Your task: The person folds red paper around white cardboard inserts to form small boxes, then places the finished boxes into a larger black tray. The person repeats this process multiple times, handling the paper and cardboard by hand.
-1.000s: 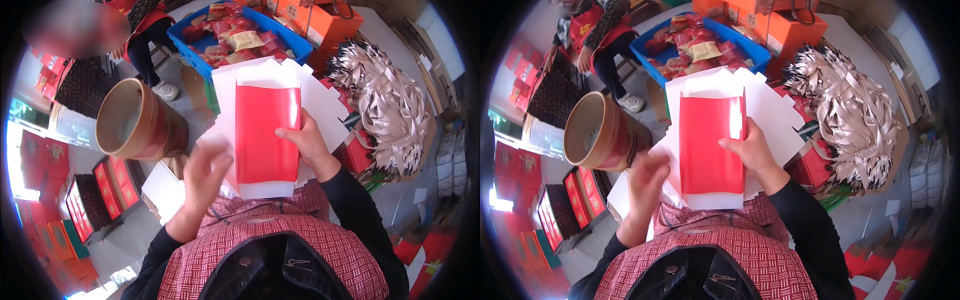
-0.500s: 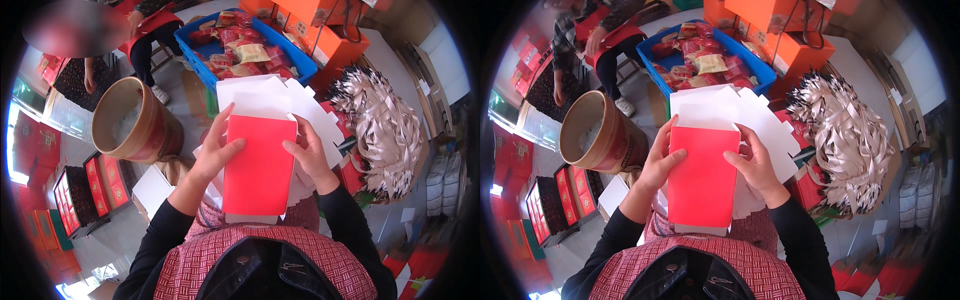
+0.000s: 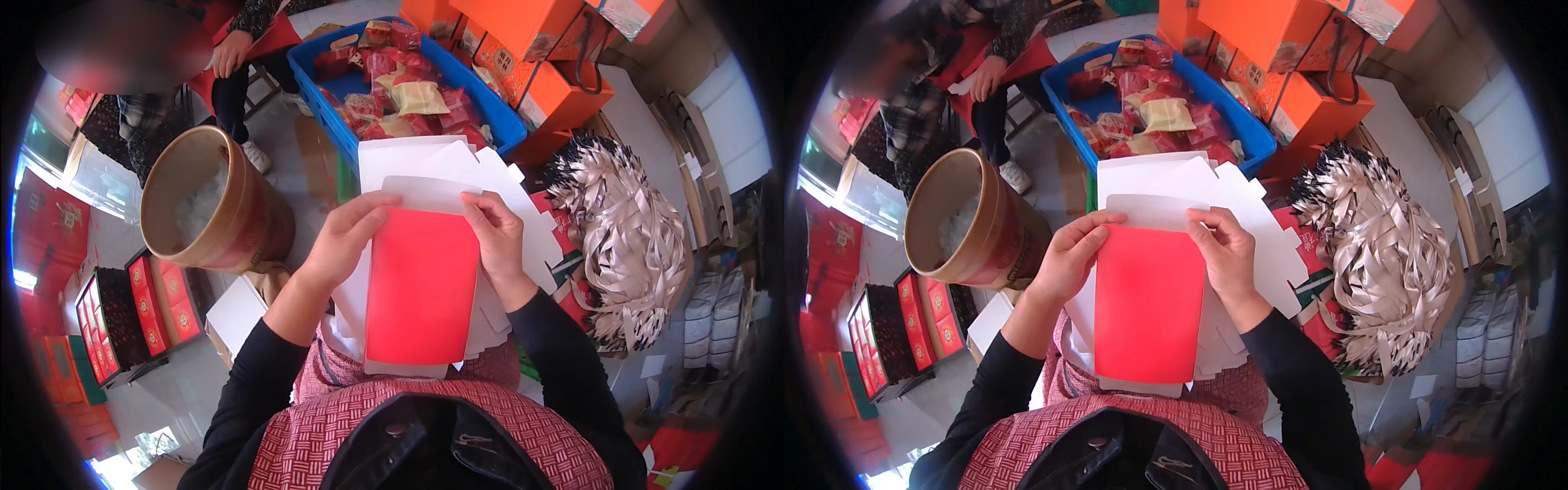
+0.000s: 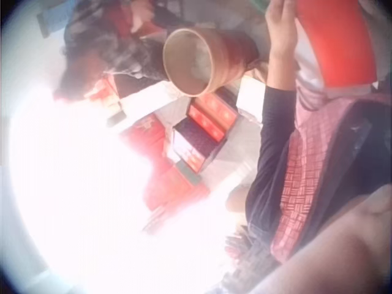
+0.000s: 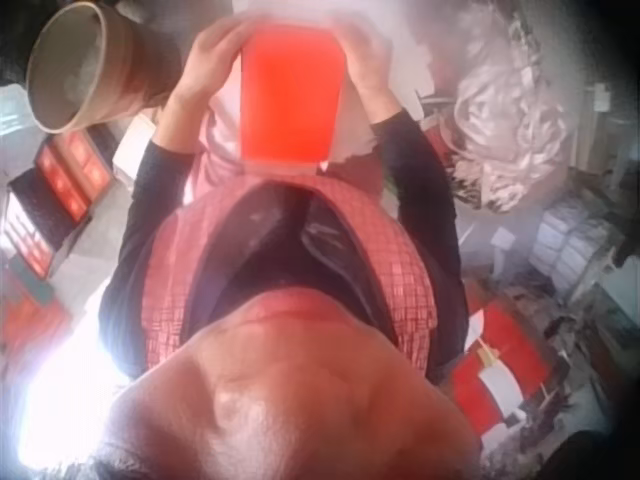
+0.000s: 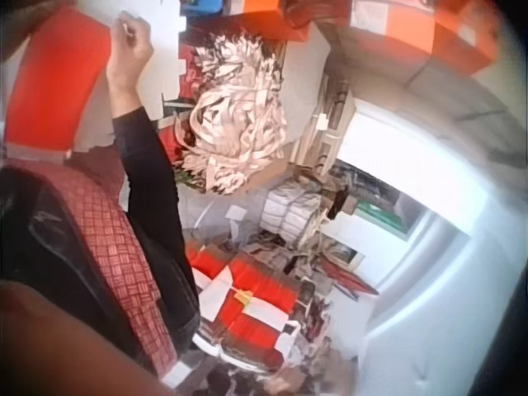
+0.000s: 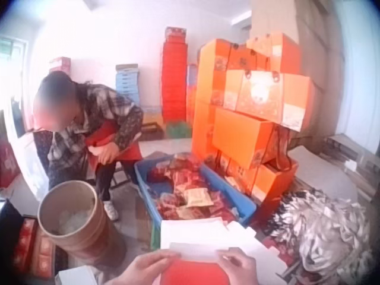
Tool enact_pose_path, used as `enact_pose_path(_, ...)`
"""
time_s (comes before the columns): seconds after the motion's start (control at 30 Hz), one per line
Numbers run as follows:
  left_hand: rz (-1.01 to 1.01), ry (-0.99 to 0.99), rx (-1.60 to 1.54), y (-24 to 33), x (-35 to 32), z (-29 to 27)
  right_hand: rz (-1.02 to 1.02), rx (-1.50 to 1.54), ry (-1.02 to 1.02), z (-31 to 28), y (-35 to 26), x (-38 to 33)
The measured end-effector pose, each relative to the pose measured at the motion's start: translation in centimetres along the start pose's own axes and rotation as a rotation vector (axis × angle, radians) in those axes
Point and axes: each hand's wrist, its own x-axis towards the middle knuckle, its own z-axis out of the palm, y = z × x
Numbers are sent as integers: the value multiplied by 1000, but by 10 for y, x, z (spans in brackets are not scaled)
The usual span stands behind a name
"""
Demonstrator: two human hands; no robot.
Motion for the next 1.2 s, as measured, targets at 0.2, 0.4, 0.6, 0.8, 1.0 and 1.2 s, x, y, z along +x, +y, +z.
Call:
enact_pose_path(0.2,138,30,95,-2,-5,1,-178,-129,-33,12,-26,22)
enact_pose_path(0.4,190,16,81,10,-13,11,321,-113,-778,-2,-78,93)
enact_pose_path(0.6,315,-23,-18,8,-12,16,498,-253,-914,25,-95,99)
enact_pose_path(0.8,368,-51,12,10,-14,18,367,-242,-850,24,-93,95)
enact_pose_path(1.0,340,-47,99,17,-18,21,101,-412,-754,25,-89,82)
enact_pose_path(1.2,280,-57,94,15,-22,19,-100,-444,-710,31,-88,68)
